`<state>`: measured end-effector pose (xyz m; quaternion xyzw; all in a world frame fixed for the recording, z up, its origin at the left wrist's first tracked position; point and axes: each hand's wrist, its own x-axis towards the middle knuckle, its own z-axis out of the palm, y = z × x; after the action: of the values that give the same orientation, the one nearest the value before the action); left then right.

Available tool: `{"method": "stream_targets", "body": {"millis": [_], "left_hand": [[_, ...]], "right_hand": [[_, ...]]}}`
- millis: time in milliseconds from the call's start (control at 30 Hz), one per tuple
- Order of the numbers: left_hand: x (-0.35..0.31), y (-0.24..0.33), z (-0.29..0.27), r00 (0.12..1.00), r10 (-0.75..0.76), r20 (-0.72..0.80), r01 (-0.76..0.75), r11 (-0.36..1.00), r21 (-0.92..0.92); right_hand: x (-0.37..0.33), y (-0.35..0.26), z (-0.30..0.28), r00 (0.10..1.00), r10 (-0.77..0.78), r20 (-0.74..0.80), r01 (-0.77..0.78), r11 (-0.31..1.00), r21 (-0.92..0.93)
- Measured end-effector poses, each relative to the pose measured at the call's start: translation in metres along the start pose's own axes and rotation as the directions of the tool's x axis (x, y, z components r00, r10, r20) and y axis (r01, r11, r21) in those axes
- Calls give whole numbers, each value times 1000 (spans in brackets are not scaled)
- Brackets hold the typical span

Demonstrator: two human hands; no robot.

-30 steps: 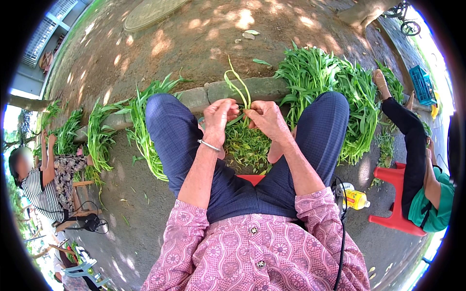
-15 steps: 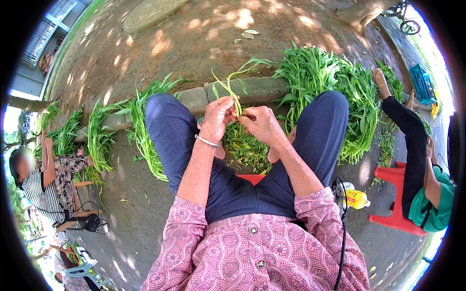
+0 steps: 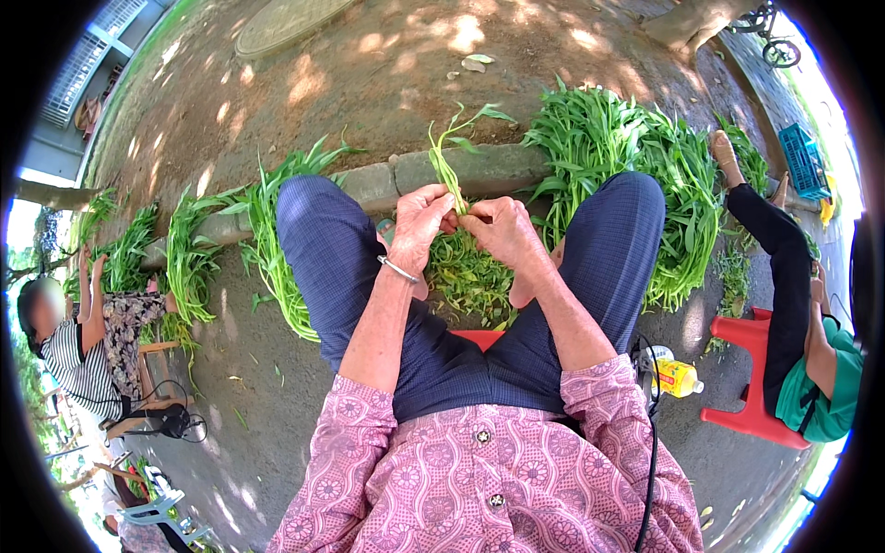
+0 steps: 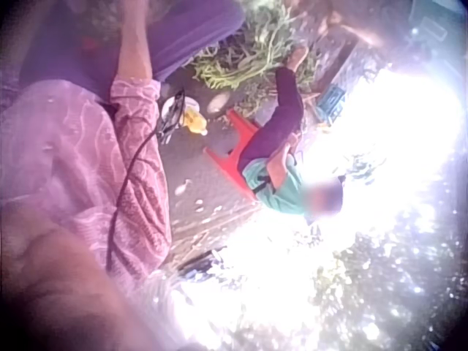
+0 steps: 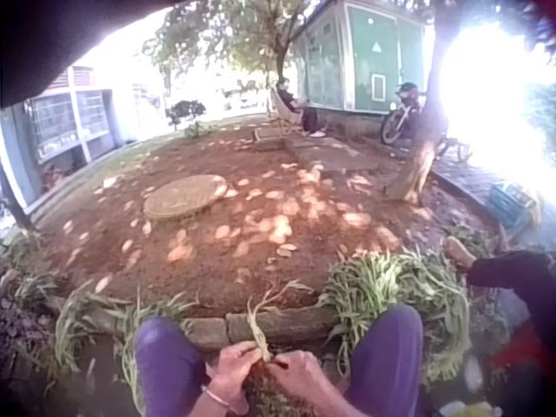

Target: The person is stripping leaves from vegetable stems by hand. They pick up a stem from a pile, strip the leaves off, and place the stem into a separate pile.

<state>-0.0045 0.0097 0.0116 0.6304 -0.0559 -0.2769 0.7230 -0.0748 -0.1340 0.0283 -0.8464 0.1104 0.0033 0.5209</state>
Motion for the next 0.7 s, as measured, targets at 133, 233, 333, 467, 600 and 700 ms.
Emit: {"method": "stream_targets", "body": {"millis": [133, 233, 333, 467, 600, 700], "left_hand": [[1, -2, 3, 999, -26, 26, 28, 998, -60], [3, -6, 2, 999, -2, 41, -1, 998, 58], [3, -7, -1, 999, -5, 34, 2, 995, 100], [0, -1, 4, 998, 17, -60, -16, 1000, 19], [-3, 29, -10, 992, 103, -78, -103, 995, 0], [-9, 80, -34, 962, 213, -171, -200, 976, 88]], "right_hand": [[2, 2, -4, 1000, -11, -15, 10, 996, -89], [2, 3, -3, 997, -74, -16, 71, 988, -134], [1, 2, -3, 996, -92, 1, 91, 985, -148], [-1, -11, -7, 997, -34, 67, 44, 986, -160], [-5, -14, -9, 994, -110, -1, 110, 993, -39], [-5, -17, -9, 992, -127, -9, 128, 991, 45]]}}
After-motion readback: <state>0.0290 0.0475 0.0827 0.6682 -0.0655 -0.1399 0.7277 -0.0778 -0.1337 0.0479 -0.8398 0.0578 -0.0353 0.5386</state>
